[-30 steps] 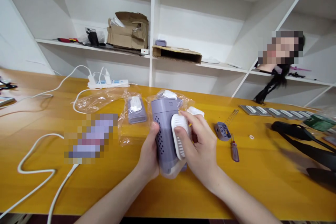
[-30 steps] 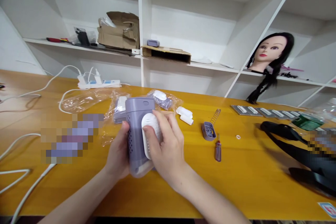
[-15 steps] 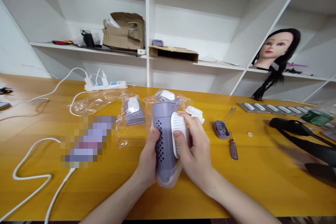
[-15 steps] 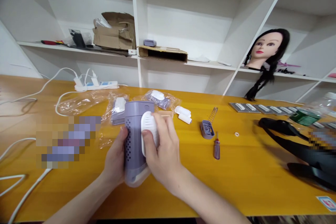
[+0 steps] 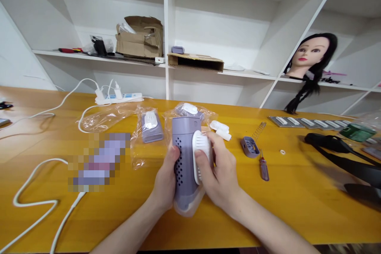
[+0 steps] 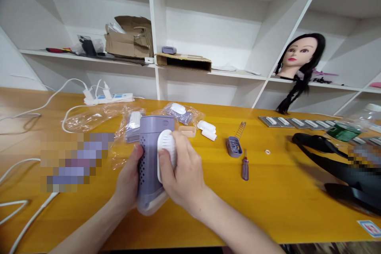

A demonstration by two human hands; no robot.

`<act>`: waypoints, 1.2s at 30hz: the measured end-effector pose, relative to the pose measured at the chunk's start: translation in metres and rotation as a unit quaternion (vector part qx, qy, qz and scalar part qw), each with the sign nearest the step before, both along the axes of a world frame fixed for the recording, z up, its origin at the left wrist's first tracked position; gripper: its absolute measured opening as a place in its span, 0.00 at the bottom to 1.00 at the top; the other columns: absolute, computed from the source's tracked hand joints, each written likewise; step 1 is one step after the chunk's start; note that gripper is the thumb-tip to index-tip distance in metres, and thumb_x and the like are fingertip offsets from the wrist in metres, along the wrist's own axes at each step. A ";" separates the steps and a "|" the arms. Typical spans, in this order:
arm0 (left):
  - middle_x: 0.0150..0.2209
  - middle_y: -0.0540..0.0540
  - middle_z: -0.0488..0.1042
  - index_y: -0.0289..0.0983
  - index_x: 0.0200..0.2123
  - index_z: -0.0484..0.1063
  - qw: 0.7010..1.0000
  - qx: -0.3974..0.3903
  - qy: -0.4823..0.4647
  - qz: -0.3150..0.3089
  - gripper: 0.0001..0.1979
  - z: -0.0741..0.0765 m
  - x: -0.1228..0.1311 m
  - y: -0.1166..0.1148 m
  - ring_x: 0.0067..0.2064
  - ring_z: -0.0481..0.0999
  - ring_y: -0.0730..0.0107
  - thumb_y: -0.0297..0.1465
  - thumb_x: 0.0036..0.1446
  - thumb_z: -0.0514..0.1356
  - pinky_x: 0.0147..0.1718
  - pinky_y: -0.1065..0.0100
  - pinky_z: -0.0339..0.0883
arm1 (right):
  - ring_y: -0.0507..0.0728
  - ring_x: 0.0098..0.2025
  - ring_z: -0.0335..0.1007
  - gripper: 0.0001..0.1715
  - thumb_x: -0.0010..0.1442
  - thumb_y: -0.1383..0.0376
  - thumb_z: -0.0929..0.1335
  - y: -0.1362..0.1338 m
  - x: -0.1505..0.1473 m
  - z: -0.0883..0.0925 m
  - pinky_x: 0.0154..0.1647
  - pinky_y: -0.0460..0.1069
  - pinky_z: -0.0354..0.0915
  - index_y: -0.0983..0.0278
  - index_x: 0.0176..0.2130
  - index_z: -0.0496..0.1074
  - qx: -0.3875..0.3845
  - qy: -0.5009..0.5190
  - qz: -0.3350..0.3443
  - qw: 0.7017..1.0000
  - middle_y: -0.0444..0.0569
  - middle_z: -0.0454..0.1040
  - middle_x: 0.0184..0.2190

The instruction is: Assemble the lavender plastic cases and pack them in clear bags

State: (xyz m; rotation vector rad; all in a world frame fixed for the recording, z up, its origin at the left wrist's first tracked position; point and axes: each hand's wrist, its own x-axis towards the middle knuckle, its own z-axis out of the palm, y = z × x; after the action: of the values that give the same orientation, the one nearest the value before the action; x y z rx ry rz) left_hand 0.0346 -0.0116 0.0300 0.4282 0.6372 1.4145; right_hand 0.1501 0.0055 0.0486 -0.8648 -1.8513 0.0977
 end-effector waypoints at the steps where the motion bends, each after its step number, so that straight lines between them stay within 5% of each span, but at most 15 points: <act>1: 0.36 0.41 0.80 0.33 0.38 0.77 1.000 0.006 0.006 -0.001 0.24 0.001 0.001 -0.001 0.45 0.77 0.51 0.47 0.46 0.63 0.47 0.58 0.69 | 0.60 0.45 0.72 0.19 0.61 0.65 0.61 0.000 0.001 0.003 0.41 0.54 0.69 0.63 0.52 0.59 -0.008 -0.010 -0.004 1.000 0.56 0.73 0.45; 10: 0.34 0.46 0.80 0.37 0.41 0.74 0.993 0.058 0.043 0.090 0.18 0.006 0.003 0.001 0.44 0.77 0.57 0.41 0.50 0.63 0.46 0.63 0.69 | 0.56 0.28 0.74 0.16 0.65 0.64 0.56 -0.003 -0.003 -0.001 0.29 0.50 0.67 0.65 0.50 0.62 -0.028 -0.053 -0.022 0.998 0.53 0.77 0.35; 15: 0.32 0.47 0.80 0.36 0.38 0.75 0.995 0.057 0.040 0.076 0.17 0.009 -0.002 0.001 0.38 0.78 0.60 0.42 0.51 0.62 0.39 0.65 0.72 | 0.59 0.31 0.75 0.18 0.66 0.63 0.54 -0.003 -0.006 -0.004 0.27 0.52 0.66 0.64 0.53 0.60 -0.026 -0.068 -0.035 0.997 0.58 0.77 0.41; 19: 0.33 0.42 0.80 0.33 0.39 0.75 1.000 0.010 0.016 0.008 0.20 0.014 -0.006 0.002 0.37 0.79 0.57 0.44 0.55 0.57 0.38 0.62 0.73 | 0.58 0.30 0.72 0.23 0.65 0.58 0.56 -0.005 -0.002 0.005 0.28 0.52 0.65 0.64 0.56 0.57 -0.111 -0.070 -0.015 0.991 0.56 0.76 0.40; 24: 0.36 0.39 0.79 0.31 0.45 0.73 0.999 -0.013 -0.029 0.006 0.27 0.024 -0.011 0.008 0.44 0.77 0.52 0.47 0.59 0.48 0.45 0.57 0.70 | 0.57 0.35 0.69 0.32 0.62 0.51 0.58 0.003 0.011 0.017 0.37 0.54 0.66 0.62 0.61 0.52 -0.187 0.059 0.027 0.980 0.51 0.71 0.38; 26: 0.39 0.39 0.79 0.32 0.49 0.71 0.998 0.014 -0.040 0.055 0.28 0.028 -0.012 0.008 0.45 0.77 0.52 0.47 0.60 0.47 0.47 0.56 0.69 | 0.56 0.37 0.69 0.30 0.60 0.51 0.60 0.006 0.014 0.019 0.36 0.53 0.67 0.61 0.58 0.57 -0.288 0.113 0.092 0.946 0.51 0.70 0.40; 29: 0.44 0.40 0.77 0.34 0.53 0.67 0.992 0.054 -0.045 0.104 0.28 0.033 -0.011 0.010 0.49 0.74 0.52 0.47 0.61 0.46 0.49 0.56 0.67 | 0.55 0.35 0.73 0.24 0.57 0.53 0.65 0.008 0.014 0.020 0.30 0.48 0.67 0.61 0.51 0.65 -0.459 0.159 0.246 0.839 0.50 0.73 0.38; 32: 0.48 0.42 0.75 0.37 0.54 0.67 0.991 0.079 -0.001 0.107 0.26 0.037 -0.010 0.018 0.55 0.70 0.54 0.46 0.61 0.46 0.52 0.57 0.64 | 0.52 0.28 0.74 0.16 0.55 0.60 0.68 0.010 0.013 0.020 0.28 0.45 0.67 0.63 0.44 0.68 -0.525 0.235 0.330 0.748 0.46 0.75 0.31; 36: 0.55 0.46 0.71 0.40 0.52 0.69 0.947 0.175 0.209 0.168 0.21 0.035 -0.021 0.030 0.63 0.58 0.60 0.41 0.59 0.53 0.60 0.64 0.52 | 0.49 0.24 0.69 0.10 0.51 0.65 0.68 0.025 0.027 0.024 0.27 0.44 0.68 0.65 0.36 0.71 -0.505 0.371 0.263 0.734 0.44 0.74 0.26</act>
State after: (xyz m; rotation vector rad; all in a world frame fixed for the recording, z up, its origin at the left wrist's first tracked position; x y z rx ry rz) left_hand 0.0134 0.0183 0.0646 0.9544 0.8308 1.7900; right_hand 0.1766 0.0305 0.0730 -0.7560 -1.0953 1.6882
